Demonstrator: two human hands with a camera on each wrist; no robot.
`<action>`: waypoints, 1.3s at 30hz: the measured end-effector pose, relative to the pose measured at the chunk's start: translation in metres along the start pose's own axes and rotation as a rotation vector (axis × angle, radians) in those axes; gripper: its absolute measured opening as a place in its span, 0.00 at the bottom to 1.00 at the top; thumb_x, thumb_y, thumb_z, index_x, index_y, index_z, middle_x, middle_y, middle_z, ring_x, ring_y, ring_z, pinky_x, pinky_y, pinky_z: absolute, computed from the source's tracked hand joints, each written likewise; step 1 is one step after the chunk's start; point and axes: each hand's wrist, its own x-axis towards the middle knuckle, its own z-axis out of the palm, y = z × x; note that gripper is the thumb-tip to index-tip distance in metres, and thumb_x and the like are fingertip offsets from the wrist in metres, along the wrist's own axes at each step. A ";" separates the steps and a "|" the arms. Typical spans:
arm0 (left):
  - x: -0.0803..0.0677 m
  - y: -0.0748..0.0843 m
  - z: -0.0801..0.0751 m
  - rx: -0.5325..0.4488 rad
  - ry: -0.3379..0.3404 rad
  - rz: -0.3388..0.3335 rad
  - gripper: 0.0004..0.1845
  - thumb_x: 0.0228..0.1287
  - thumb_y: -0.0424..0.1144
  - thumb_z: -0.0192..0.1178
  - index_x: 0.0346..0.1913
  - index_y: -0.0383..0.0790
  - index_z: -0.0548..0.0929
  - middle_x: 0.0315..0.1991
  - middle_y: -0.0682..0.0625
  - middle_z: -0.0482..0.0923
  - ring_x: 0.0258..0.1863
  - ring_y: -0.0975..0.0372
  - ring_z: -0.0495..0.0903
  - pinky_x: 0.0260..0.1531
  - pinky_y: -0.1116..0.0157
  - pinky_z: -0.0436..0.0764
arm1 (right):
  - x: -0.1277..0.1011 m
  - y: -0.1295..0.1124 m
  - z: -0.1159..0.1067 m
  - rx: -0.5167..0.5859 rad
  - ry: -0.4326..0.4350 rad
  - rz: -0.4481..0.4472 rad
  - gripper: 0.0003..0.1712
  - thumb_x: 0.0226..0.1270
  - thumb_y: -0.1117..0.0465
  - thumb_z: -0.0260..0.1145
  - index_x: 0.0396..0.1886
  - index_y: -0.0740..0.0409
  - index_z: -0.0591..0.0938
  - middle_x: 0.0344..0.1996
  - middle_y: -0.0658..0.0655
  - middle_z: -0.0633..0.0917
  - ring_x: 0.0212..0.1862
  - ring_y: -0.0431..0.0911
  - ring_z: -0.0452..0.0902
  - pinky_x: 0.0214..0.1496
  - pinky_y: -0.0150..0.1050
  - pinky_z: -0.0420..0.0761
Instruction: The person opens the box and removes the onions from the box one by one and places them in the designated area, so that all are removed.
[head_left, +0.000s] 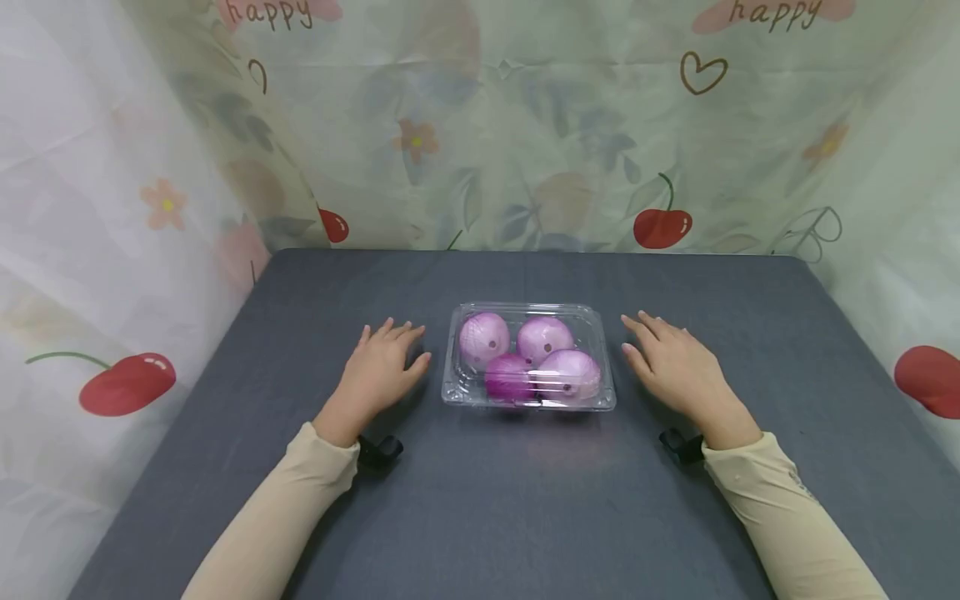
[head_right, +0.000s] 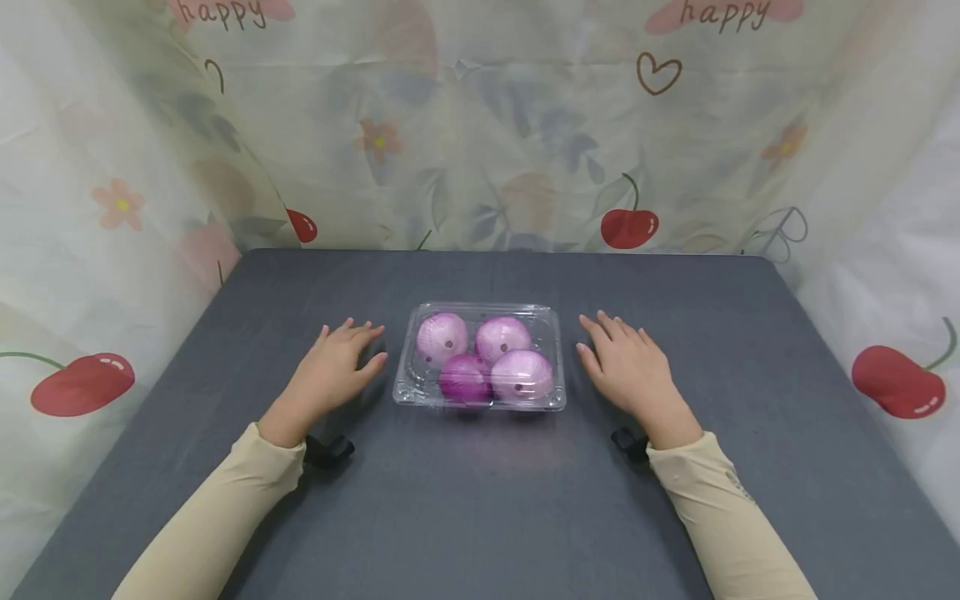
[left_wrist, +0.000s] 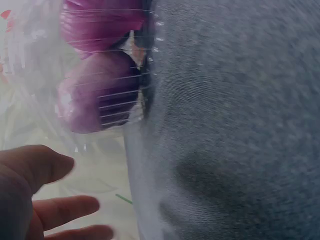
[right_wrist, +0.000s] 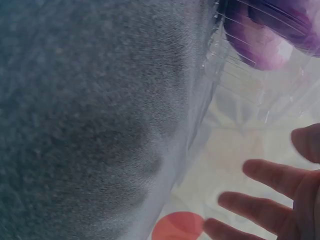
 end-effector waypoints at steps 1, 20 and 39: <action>0.000 0.001 -0.001 -0.013 -0.005 0.001 0.27 0.70 0.52 0.53 0.67 0.43 0.72 0.67 0.42 0.70 0.71 0.47 0.62 0.73 0.41 0.51 | 0.000 0.000 -0.001 0.000 -0.008 0.000 0.29 0.75 0.51 0.50 0.70 0.59 0.66 0.67 0.69 0.68 0.66 0.65 0.66 0.67 0.64 0.66; -0.002 -0.001 -0.014 -0.281 -0.057 -0.055 0.19 0.72 0.49 0.51 0.59 0.45 0.79 0.47 0.47 0.84 0.47 0.56 0.82 0.46 0.53 0.82 | 0.005 -0.012 -0.027 0.111 0.139 0.077 0.17 0.72 0.57 0.53 0.55 0.55 0.79 0.51 0.60 0.84 0.39 0.52 0.83 0.23 0.44 0.78; -0.019 -0.004 -0.021 -0.958 0.009 -0.129 0.18 0.77 0.42 0.46 0.61 0.38 0.75 0.53 0.38 0.81 0.51 0.52 0.83 0.55 0.54 0.82 | 0.008 -0.099 -0.047 0.325 0.506 -0.292 0.32 0.67 0.59 0.60 0.70 0.58 0.66 0.68 0.60 0.71 0.69 0.56 0.65 0.71 0.55 0.67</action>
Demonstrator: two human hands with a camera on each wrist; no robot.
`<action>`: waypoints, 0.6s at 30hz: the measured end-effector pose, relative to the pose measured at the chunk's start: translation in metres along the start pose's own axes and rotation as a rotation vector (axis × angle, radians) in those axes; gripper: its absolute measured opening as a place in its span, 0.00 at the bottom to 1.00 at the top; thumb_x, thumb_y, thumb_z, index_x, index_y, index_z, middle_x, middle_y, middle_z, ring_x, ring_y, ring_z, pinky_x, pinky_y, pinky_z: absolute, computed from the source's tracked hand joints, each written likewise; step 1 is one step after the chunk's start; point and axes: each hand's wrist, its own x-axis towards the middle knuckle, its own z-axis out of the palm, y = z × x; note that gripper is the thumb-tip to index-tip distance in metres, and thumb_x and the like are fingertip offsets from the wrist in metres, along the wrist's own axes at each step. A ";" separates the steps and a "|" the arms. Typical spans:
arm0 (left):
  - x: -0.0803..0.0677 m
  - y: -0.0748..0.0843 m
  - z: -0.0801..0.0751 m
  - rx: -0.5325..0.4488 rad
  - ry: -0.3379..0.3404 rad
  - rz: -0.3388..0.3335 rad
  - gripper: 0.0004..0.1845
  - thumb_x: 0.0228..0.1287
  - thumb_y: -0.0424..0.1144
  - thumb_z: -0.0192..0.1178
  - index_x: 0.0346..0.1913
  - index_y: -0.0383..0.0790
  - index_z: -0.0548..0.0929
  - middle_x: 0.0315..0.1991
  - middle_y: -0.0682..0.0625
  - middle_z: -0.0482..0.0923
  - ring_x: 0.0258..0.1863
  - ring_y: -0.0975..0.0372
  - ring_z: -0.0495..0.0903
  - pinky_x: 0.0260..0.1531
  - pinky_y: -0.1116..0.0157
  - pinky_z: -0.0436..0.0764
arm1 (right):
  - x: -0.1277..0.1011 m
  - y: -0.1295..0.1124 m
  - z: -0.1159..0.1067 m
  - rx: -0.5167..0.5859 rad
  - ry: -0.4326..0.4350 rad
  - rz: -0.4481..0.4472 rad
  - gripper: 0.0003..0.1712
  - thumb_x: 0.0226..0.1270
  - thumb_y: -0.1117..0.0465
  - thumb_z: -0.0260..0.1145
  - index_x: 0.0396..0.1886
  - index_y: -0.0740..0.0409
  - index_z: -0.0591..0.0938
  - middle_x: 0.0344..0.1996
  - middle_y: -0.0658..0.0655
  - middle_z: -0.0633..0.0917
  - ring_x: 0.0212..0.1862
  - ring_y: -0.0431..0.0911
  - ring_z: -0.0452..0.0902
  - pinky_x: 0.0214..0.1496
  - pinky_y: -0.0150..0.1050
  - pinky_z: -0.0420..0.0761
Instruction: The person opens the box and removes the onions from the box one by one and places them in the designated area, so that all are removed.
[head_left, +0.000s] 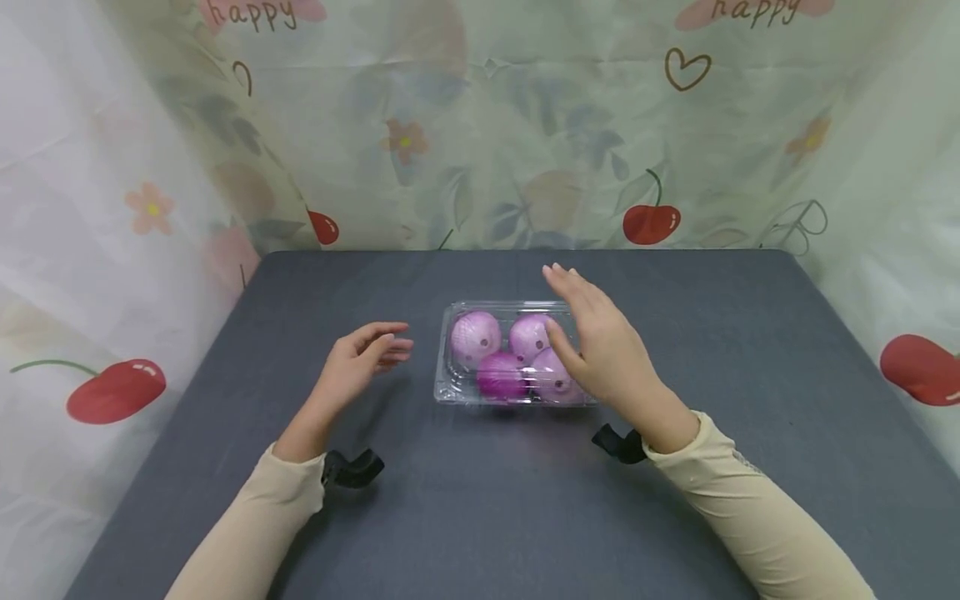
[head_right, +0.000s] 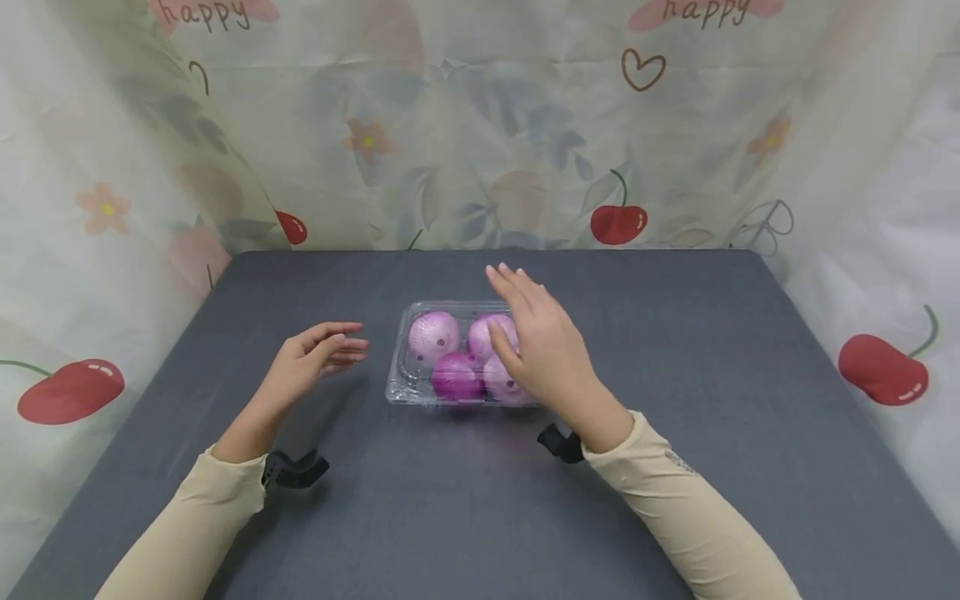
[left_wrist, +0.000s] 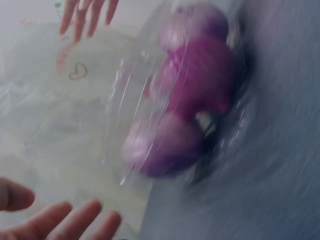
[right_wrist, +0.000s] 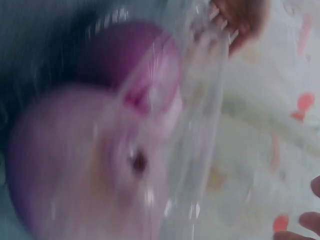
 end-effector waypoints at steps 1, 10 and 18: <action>-0.001 -0.001 0.002 -0.048 0.003 -0.018 0.18 0.77 0.42 0.46 0.62 0.38 0.75 0.54 0.37 0.81 0.51 0.52 0.83 0.55 0.54 0.81 | 0.001 -0.004 0.003 0.002 0.007 -0.034 0.33 0.67 0.58 0.60 0.71 0.59 0.66 0.68 0.60 0.71 0.70 0.56 0.65 0.71 0.55 0.66; -0.008 -0.014 0.018 -0.487 0.022 -0.257 0.21 0.77 0.38 0.44 0.67 0.37 0.69 0.63 0.39 0.74 0.52 0.61 0.82 0.55 0.62 0.81 | 0.003 -0.032 0.036 -0.002 -0.051 -0.219 0.35 0.68 0.51 0.60 0.71 0.58 0.65 0.70 0.59 0.68 0.72 0.53 0.61 0.73 0.56 0.64; -0.015 -0.025 0.027 -0.578 -0.077 -0.344 0.22 0.76 0.38 0.47 0.69 0.36 0.66 0.61 0.40 0.75 0.51 0.60 0.82 0.55 0.61 0.81 | -0.001 -0.051 0.064 -0.061 -0.125 -0.358 0.34 0.66 0.52 0.62 0.69 0.57 0.68 0.68 0.59 0.71 0.70 0.53 0.66 0.73 0.55 0.64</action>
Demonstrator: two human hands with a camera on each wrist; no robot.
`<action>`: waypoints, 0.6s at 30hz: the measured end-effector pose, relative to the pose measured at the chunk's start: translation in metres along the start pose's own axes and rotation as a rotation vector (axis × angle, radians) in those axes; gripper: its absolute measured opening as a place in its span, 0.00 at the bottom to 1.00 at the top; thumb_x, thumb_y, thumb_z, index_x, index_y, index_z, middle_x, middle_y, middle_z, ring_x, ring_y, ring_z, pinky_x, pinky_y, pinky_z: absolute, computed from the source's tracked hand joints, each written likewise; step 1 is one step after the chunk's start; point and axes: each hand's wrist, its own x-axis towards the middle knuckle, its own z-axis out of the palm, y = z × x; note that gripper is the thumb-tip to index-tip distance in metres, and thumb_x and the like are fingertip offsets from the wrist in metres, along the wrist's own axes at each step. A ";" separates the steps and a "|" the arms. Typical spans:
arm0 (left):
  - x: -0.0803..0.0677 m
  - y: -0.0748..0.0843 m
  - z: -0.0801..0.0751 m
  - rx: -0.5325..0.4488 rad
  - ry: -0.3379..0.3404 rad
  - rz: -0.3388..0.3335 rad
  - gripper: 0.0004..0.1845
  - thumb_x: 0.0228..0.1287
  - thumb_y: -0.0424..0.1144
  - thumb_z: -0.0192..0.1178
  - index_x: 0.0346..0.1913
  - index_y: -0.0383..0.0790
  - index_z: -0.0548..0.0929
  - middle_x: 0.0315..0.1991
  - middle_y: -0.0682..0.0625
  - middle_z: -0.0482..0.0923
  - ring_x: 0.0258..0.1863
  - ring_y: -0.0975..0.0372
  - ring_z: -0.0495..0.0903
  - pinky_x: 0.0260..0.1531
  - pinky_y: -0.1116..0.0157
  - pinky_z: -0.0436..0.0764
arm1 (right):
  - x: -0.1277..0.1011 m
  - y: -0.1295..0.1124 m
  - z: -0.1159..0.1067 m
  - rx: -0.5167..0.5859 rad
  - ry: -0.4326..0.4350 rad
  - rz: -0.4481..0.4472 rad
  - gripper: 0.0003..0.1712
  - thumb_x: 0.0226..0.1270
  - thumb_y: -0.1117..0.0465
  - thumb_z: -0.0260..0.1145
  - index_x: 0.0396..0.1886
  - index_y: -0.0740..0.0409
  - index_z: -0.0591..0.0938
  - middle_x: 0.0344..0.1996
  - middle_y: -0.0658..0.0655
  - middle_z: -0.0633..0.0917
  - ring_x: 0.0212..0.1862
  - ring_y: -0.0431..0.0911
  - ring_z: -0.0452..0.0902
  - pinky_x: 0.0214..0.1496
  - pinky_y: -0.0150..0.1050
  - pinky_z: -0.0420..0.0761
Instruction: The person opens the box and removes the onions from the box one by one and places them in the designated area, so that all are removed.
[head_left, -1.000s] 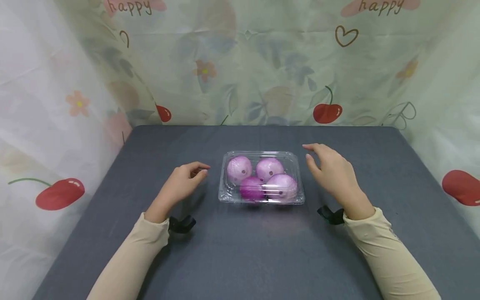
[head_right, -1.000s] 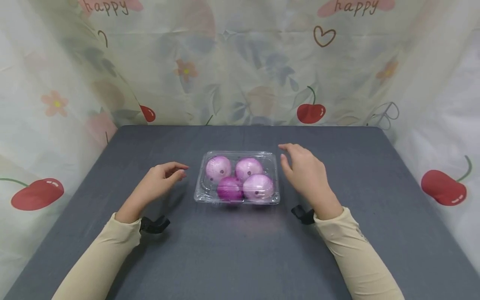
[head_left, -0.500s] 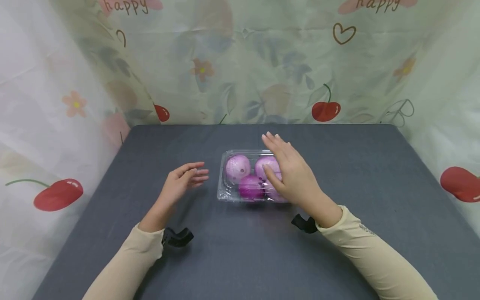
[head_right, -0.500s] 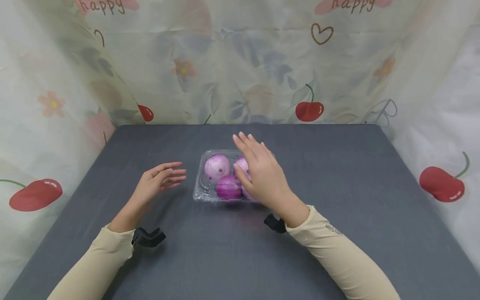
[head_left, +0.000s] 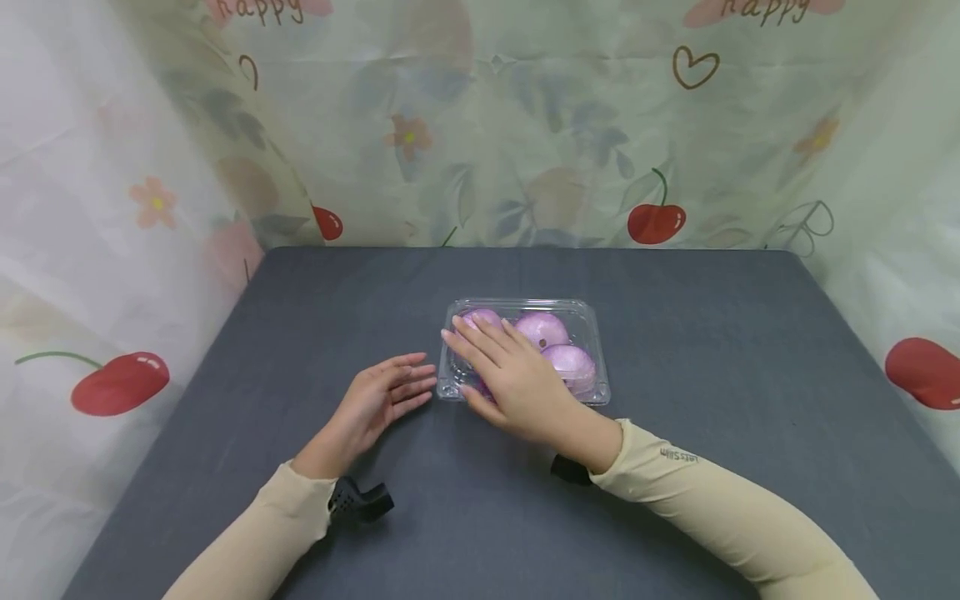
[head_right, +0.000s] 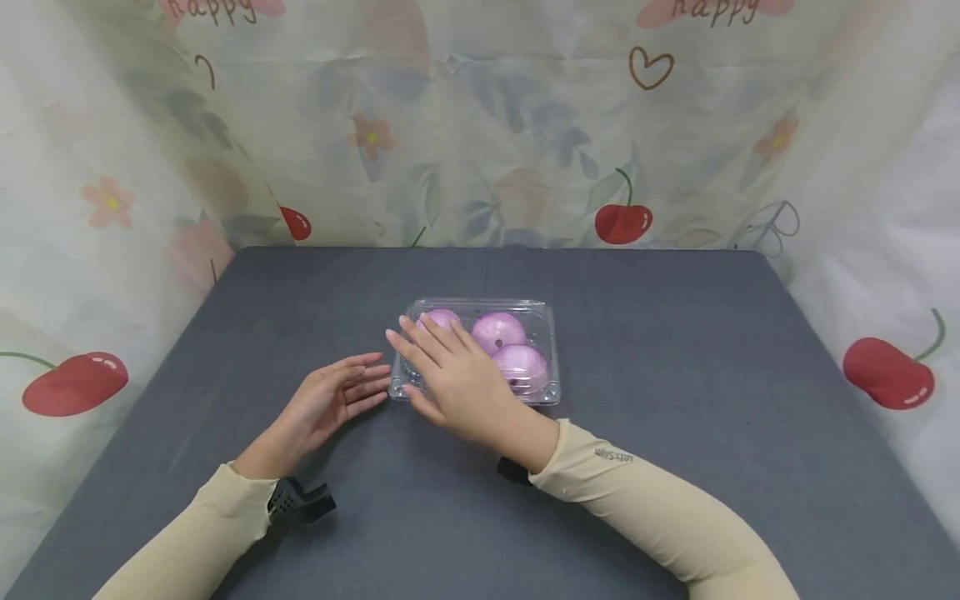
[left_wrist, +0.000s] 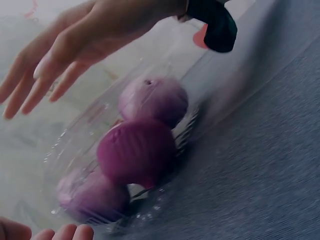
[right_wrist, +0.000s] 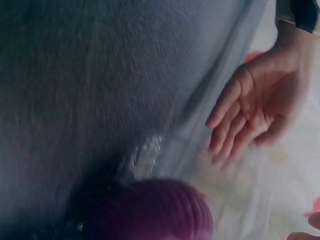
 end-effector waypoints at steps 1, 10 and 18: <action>-0.001 -0.002 0.001 0.001 -0.009 -0.006 0.22 0.76 0.38 0.47 0.68 0.36 0.67 0.60 0.41 0.76 0.51 0.60 0.82 0.55 0.61 0.81 | 0.000 -0.002 0.003 -0.015 -0.010 -0.010 0.34 0.66 0.52 0.62 0.69 0.56 0.68 0.68 0.58 0.71 0.69 0.53 0.66 0.72 0.55 0.65; -0.006 -0.014 0.005 -0.028 -0.102 -0.027 0.22 0.74 0.37 0.49 0.67 0.32 0.67 0.48 0.49 0.82 0.46 0.61 0.84 0.55 0.58 0.82 | 0.003 -0.010 0.022 -0.123 -0.047 -0.055 0.30 0.65 0.48 0.64 0.65 0.53 0.74 0.66 0.56 0.74 0.68 0.53 0.68 0.69 0.54 0.70; -0.008 -0.019 0.007 -0.027 -0.152 -0.045 0.23 0.73 0.37 0.52 0.66 0.30 0.67 0.46 0.50 0.84 0.45 0.61 0.84 0.53 0.56 0.83 | 0.001 -0.011 0.032 -0.113 -0.082 -0.046 0.26 0.64 0.49 0.65 0.60 0.53 0.79 0.64 0.57 0.76 0.67 0.53 0.70 0.69 0.54 0.70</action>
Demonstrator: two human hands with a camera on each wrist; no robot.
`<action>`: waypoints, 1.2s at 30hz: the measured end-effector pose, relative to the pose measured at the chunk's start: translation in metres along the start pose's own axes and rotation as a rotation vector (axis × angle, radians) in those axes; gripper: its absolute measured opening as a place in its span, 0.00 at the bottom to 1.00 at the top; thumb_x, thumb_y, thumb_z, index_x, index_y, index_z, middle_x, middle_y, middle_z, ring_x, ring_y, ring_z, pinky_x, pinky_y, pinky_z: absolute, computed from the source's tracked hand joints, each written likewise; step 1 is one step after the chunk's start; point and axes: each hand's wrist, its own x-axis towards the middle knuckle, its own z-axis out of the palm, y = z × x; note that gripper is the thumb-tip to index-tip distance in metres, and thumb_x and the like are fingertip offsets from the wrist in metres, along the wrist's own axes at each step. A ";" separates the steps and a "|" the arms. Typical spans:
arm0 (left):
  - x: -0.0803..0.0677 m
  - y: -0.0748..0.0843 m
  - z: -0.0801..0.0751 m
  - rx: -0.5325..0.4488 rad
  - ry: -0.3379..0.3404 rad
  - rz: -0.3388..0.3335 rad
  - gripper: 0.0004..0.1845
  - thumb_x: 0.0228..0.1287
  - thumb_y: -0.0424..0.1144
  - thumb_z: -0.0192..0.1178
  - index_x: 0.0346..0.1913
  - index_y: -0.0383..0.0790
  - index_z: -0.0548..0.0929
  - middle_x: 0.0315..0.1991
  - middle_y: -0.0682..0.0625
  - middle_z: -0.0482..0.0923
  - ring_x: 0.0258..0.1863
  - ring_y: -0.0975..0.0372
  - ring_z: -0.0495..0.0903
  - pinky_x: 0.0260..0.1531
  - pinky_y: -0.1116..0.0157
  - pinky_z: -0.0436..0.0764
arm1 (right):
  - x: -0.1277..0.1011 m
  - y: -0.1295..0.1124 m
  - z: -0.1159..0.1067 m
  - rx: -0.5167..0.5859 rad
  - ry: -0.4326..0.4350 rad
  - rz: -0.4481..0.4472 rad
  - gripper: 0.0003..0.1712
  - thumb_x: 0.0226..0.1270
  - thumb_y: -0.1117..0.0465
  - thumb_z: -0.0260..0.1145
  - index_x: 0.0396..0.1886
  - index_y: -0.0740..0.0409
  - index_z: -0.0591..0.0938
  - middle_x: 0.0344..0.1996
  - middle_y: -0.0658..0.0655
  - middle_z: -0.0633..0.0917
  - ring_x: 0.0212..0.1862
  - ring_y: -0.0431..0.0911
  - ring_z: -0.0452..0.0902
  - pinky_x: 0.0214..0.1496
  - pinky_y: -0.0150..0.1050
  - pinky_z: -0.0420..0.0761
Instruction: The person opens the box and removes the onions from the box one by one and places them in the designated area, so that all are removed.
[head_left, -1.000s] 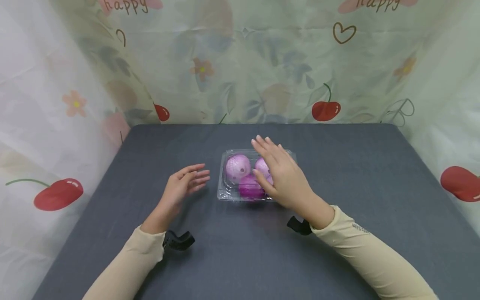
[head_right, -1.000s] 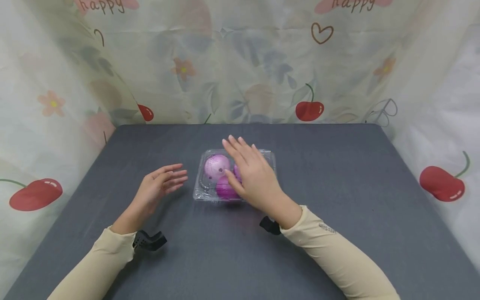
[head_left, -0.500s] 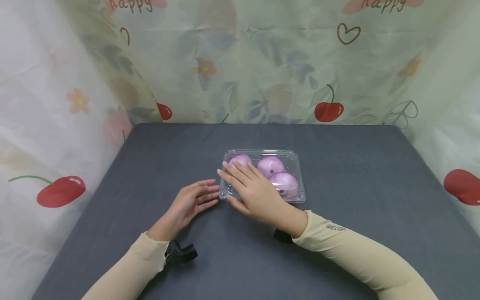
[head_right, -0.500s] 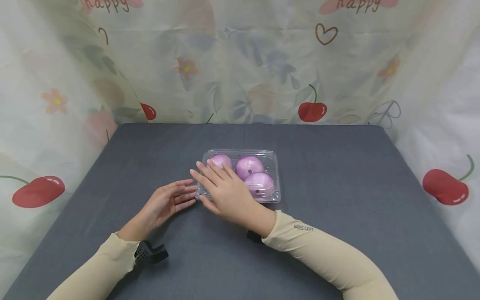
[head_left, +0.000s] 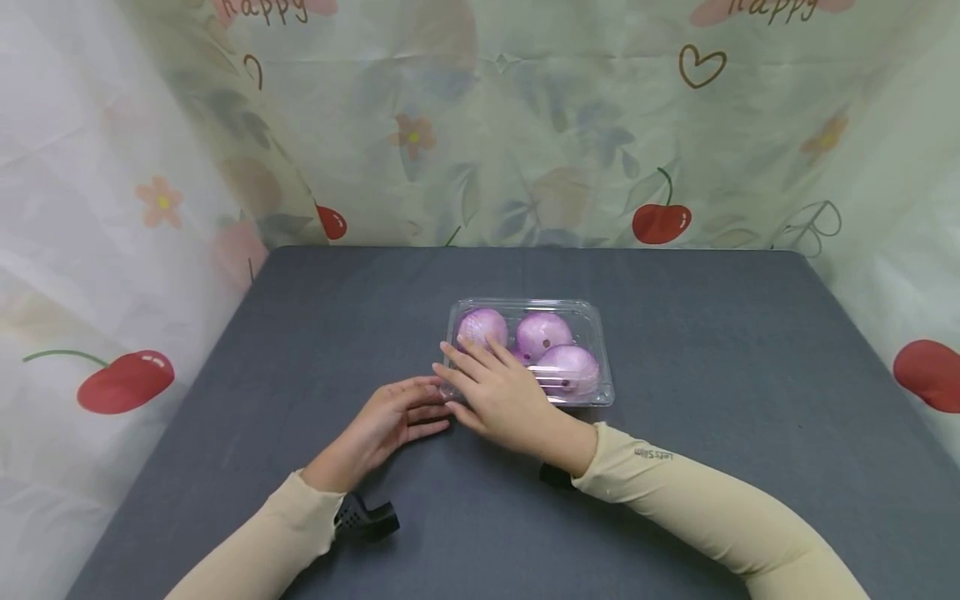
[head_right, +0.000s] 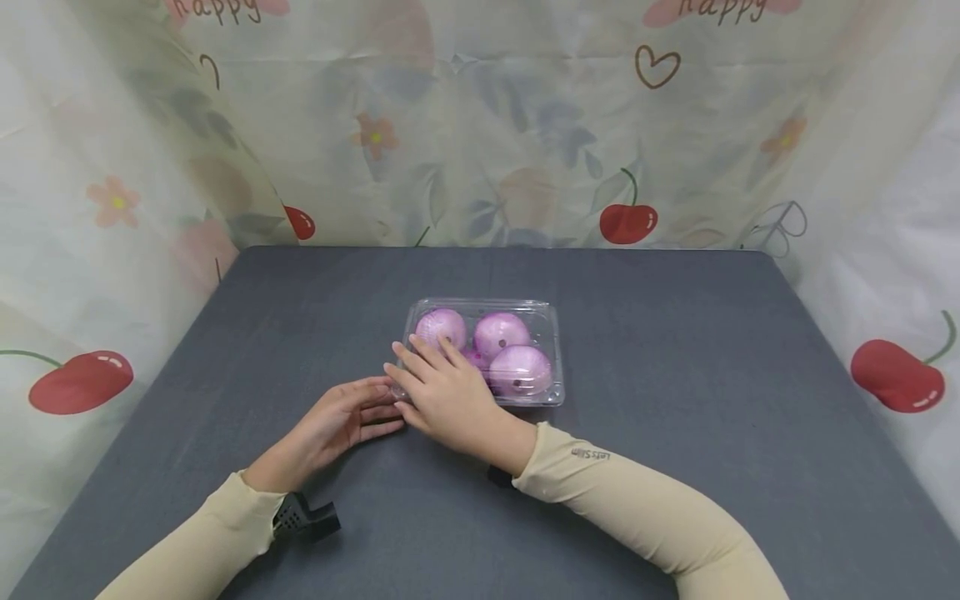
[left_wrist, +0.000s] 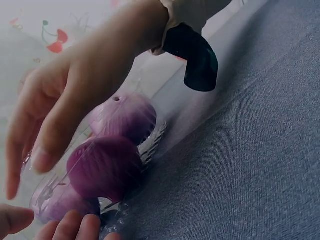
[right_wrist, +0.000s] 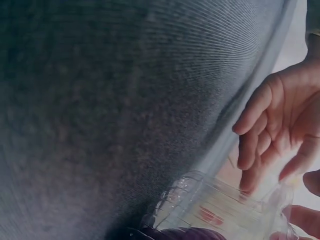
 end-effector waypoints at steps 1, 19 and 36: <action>0.000 0.000 0.001 0.002 -0.002 -0.002 0.23 0.73 0.37 0.53 0.66 0.30 0.67 0.47 0.50 0.84 0.45 0.61 0.84 0.53 0.56 0.83 | 0.000 0.000 0.000 -0.002 -0.005 0.001 0.26 0.64 0.49 0.65 0.59 0.54 0.79 0.64 0.57 0.76 0.67 0.53 0.70 0.70 0.54 0.69; -0.001 -0.006 0.004 -0.079 -0.062 -0.023 0.06 0.71 0.36 0.55 0.41 0.43 0.83 0.39 0.50 0.86 0.43 0.60 0.85 0.50 0.58 0.84 | -0.001 -0.002 0.008 -0.078 0.087 -0.036 0.16 0.62 0.55 0.68 0.49 0.55 0.85 0.58 0.58 0.81 0.62 0.53 0.75 0.67 0.47 0.74; 0.004 -0.005 0.005 -0.047 0.009 0.008 0.12 0.69 0.31 0.55 0.32 0.44 0.87 0.31 0.51 0.87 0.34 0.64 0.86 0.41 0.66 0.87 | 0.002 -0.005 0.009 -0.158 0.087 -0.083 0.15 0.60 0.63 0.70 0.48 0.58 0.85 0.56 0.62 0.82 0.60 0.53 0.77 0.67 0.42 0.74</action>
